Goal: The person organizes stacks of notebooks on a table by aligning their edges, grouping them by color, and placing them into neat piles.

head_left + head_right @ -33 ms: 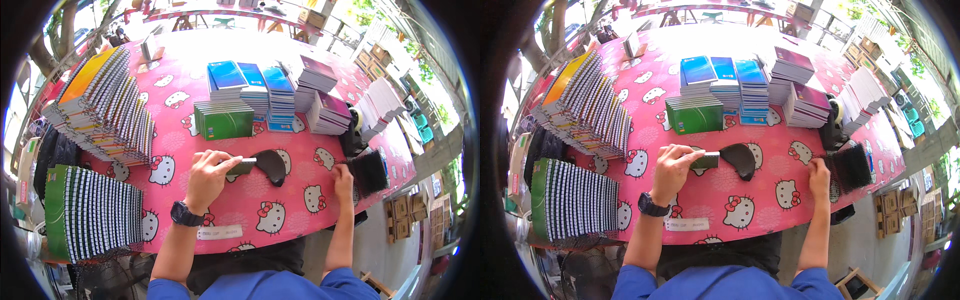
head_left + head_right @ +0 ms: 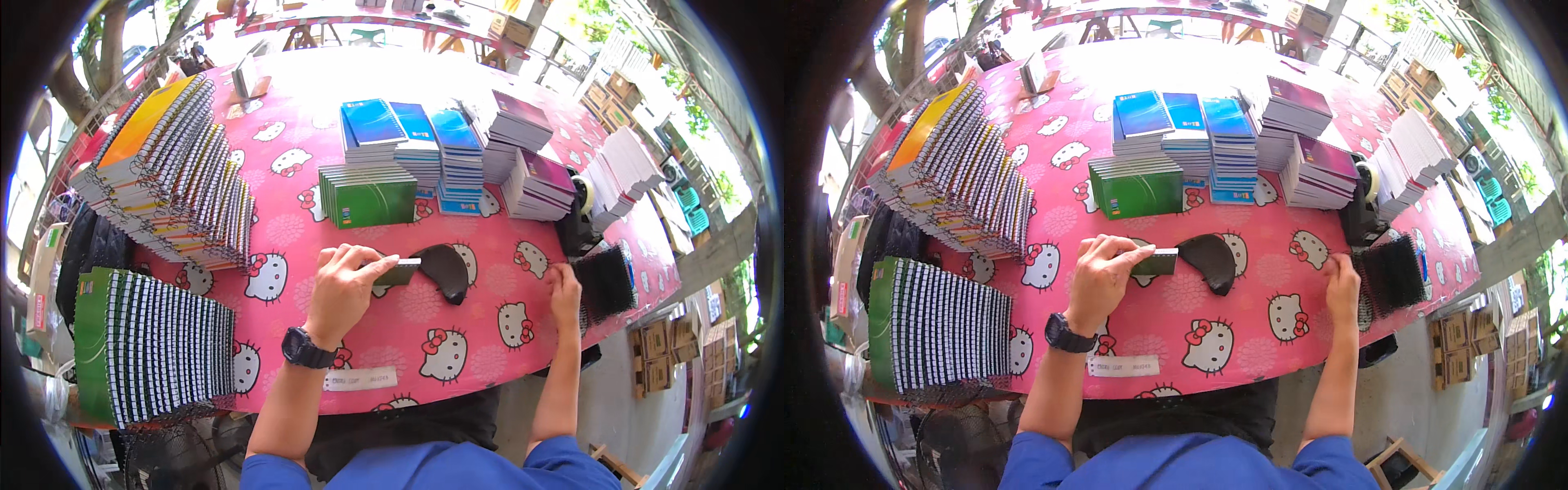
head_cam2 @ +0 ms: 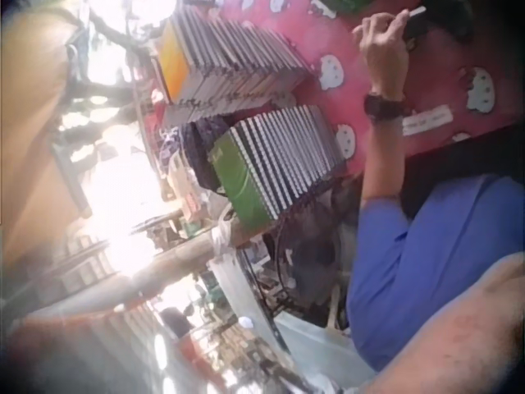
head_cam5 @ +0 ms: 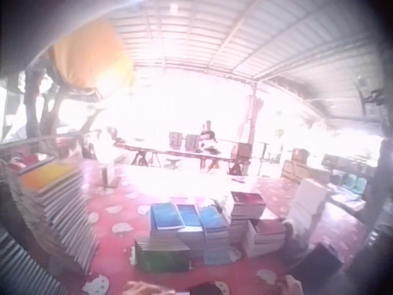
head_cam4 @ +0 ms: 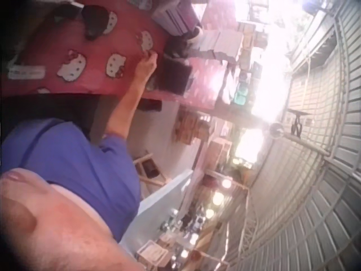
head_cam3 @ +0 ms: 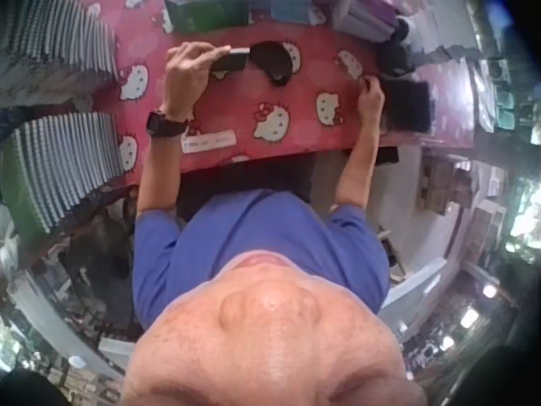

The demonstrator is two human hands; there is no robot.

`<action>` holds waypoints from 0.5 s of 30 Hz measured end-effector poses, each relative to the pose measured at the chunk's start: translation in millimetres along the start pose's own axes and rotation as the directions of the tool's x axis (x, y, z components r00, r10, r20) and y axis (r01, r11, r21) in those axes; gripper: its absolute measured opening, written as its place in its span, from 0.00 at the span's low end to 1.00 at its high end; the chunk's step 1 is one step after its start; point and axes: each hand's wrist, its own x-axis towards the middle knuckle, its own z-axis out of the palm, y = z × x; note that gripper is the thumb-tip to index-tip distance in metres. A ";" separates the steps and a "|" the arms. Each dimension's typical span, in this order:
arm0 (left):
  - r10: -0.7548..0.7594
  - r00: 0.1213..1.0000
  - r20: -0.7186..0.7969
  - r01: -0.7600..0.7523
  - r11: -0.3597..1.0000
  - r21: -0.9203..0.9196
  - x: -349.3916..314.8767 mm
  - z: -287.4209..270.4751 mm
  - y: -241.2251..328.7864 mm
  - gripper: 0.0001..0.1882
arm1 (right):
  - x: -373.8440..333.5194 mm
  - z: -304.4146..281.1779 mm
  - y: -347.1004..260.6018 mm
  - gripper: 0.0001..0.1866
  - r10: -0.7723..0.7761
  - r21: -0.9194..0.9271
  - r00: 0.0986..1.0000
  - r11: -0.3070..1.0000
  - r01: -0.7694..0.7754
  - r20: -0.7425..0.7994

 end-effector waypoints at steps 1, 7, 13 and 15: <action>-0.003 1.000 0.001 0.003 1.000 0.005 0.3 -1.1 0.6 0.17 | 8.9 -5.5 -10.3 0.10 0.158 0.146 0.987 0.977 -0.154 -0.015; -0.018 1.000 -0.026 0.017 1.000 -0.005 -1.0 1.2 -2.2 0.13 | 31.5 21.0 -141.5 0.14 -0.339 0.552 0.917 0.815 0.175 0.211; -0.066 0.996 -0.065 0.064 0.997 -0.032 1.5 2.2 -3.0 0.08 | 38.7 49.7 -195.3 0.16 -0.504 0.669 0.774 0.729 0.142 0.384; -0.048 0.997 -0.062 0.043 0.996 -0.072 2.0 2.4 -2.7 0.08 | 41.2 49.4 -195.0 0.16 -0.409 0.607 0.767 0.794 0.033 0.494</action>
